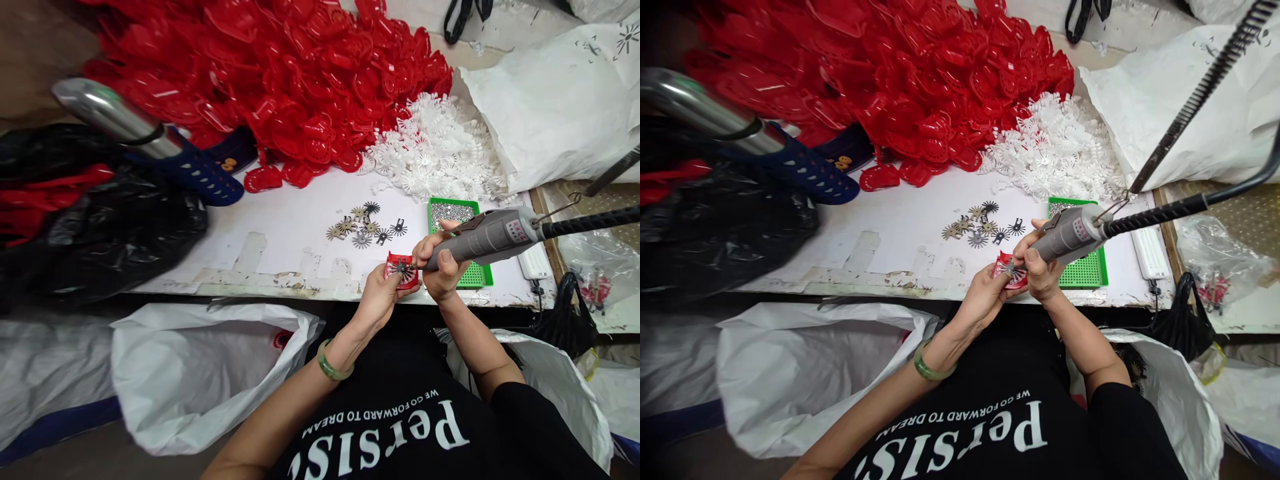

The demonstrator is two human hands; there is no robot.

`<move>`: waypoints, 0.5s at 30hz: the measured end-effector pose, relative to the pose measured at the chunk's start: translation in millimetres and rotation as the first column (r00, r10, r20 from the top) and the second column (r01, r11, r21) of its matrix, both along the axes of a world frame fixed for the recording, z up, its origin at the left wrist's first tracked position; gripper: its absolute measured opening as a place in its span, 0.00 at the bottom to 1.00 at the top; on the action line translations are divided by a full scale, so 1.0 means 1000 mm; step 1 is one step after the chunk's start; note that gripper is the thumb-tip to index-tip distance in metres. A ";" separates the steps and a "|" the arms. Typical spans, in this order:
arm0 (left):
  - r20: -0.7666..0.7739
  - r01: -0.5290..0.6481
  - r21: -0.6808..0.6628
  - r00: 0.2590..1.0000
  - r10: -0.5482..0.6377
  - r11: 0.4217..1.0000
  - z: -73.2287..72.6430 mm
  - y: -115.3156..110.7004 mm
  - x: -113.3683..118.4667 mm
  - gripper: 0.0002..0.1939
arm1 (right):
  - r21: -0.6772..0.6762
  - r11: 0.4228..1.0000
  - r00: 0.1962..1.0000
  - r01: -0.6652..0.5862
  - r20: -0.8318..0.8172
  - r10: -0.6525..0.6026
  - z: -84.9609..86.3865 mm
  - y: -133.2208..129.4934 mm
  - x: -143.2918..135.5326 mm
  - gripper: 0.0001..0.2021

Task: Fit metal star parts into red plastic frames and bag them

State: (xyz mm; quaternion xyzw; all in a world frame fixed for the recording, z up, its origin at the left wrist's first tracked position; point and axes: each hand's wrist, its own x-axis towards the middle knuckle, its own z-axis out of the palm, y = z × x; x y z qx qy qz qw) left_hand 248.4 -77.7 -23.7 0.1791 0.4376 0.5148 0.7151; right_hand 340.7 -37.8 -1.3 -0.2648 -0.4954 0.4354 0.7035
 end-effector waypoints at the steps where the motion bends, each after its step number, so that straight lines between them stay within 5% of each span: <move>1: -0.006 -0.001 0.000 1.000 0.001 1.000 0.000 0.000 0.000 0.11 | -0.005 1.000 1.000 -0.001 0.005 0.001 0.000 0.000 0.000 0.21; 11: -0.140 0.001 0.049 0.990 0.006 0.999 -0.007 -0.001 0.002 0.10 | -0.021 1.000 0.999 -0.012 0.044 0.013 -0.005 -0.001 -0.001 0.21; 15: -0.142 0.064 0.040 0.988 -0.058 0.997 -0.007 0.000 -0.003 0.11 | -0.005 0.988 0.988 -0.152 0.040 0.152 -0.010 0.005 0.002 0.19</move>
